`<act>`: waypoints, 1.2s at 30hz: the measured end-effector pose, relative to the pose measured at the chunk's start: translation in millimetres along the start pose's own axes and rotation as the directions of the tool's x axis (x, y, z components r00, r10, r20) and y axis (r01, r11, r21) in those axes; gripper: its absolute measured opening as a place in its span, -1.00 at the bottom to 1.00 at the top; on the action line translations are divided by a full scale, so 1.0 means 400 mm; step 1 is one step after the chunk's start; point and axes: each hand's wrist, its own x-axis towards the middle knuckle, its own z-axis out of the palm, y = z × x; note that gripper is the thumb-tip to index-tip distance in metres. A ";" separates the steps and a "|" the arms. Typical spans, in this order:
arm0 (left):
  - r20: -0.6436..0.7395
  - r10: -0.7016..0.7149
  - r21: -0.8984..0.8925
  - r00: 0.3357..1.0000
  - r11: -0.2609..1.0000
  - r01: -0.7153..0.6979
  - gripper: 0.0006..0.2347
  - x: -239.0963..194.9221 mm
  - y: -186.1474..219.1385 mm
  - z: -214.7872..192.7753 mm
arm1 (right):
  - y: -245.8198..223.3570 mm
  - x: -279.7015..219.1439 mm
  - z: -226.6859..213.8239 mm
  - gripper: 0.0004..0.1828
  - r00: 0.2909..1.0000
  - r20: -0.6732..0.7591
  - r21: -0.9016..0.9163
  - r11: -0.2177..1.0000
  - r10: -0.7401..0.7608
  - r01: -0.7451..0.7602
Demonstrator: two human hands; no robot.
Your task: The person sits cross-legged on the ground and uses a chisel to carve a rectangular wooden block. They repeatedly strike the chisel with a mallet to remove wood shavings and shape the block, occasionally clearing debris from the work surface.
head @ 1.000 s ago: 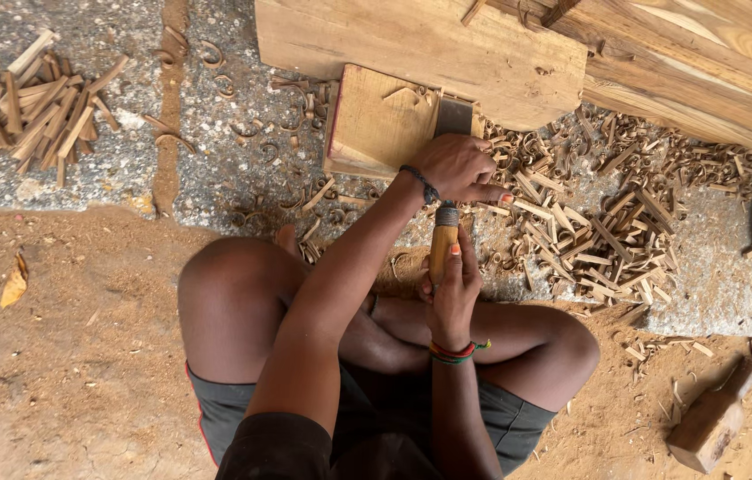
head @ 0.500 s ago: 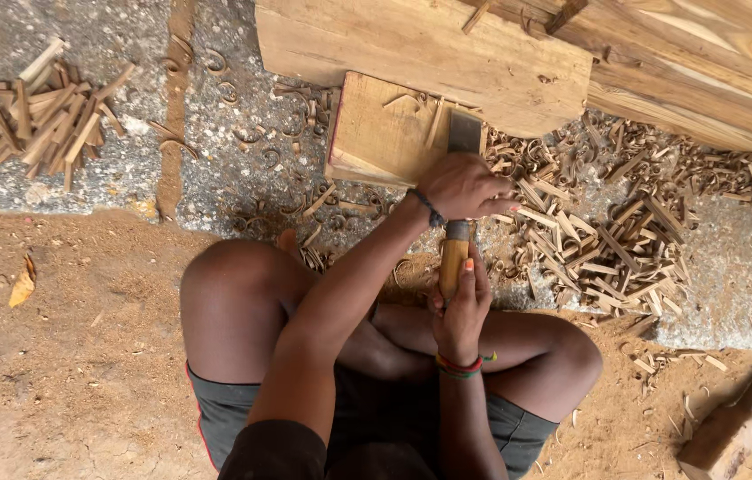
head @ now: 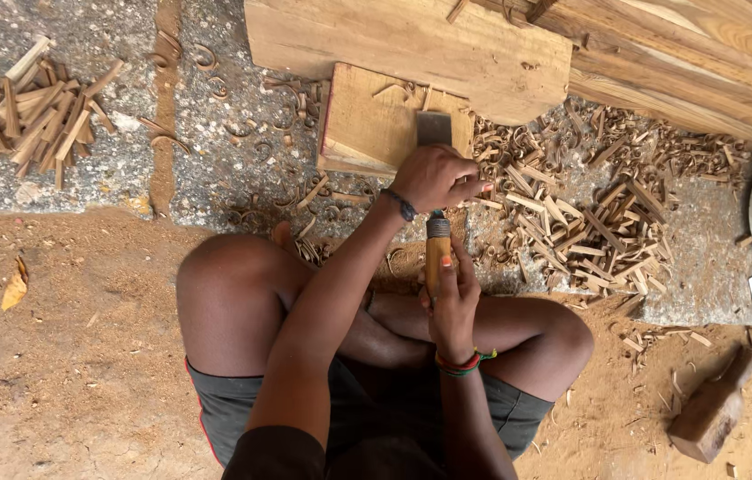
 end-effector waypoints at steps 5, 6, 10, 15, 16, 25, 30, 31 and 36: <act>0.107 -0.068 0.024 0.992 0.998 0.066 -0.64 0.055 -0.062 0.012 | -0.033 0.051 0.038 -0.46 0.997 -0.076 -0.077 0.997 0.026 -0.031; 0.131 -0.070 0.029 0.989 0.997 0.067 -0.62 0.060 -0.064 0.010 | -0.039 0.060 0.046 -0.47 0.995 -0.093 -0.079 0.996 0.034 -0.041; 0.180 -0.093 0.017 0.979 0.996 0.091 -0.59 0.083 -0.063 -0.020 | -0.052 0.058 0.089 -0.49 0.995 -0.092 -0.008 0.999 0.033 -0.034; 0.135 -0.056 0.057 0.989 0.997 0.049 -0.62 0.103 -0.059 -0.064 | -0.003 0.079 0.136 -0.49 0.987 -0.136 0.148 0.987 0.085 -0.065; 0.158 -0.072 0.059 0.985 0.996 0.063 -0.63 0.095 -0.053 -0.068 | 0.014 0.082 0.141 -0.48 0.988 -0.129 0.191 0.980 0.079 -0.053; -0.306 0.198 0.126 0.931 0.978 -0.166 -0.76 -0.013 0.015 0.001 | 0.104 0.131 -0.025 -0.59 0.949 0.296 0.824 0.473 0.112 -0.313; -0.400 0.178 0.321 0.899 0.946 -0.045 -0.55 -0.014 0.021 -0.031 | 0.065 0.091 -0.056 -0.49 1.000 0.006 0.531 0.847 -0.003 -0.001; -0.463 0.049 0.285 0.885 0.953 0.097 -0.54 -0.016 0.005 -0.048 | 0.060 0.076 -0.072 -0.46 0.996 -0.073 0.366 0.927 -0.058 0.081; -0.300 -0.315 0.574 0.900 0.694 0.434 -0.42 -0.052 -0.034 -0.120 | 0.091 0.010 -0.104 -0.42 0.974 -0.191 0.115 0.982 -0.125 0.148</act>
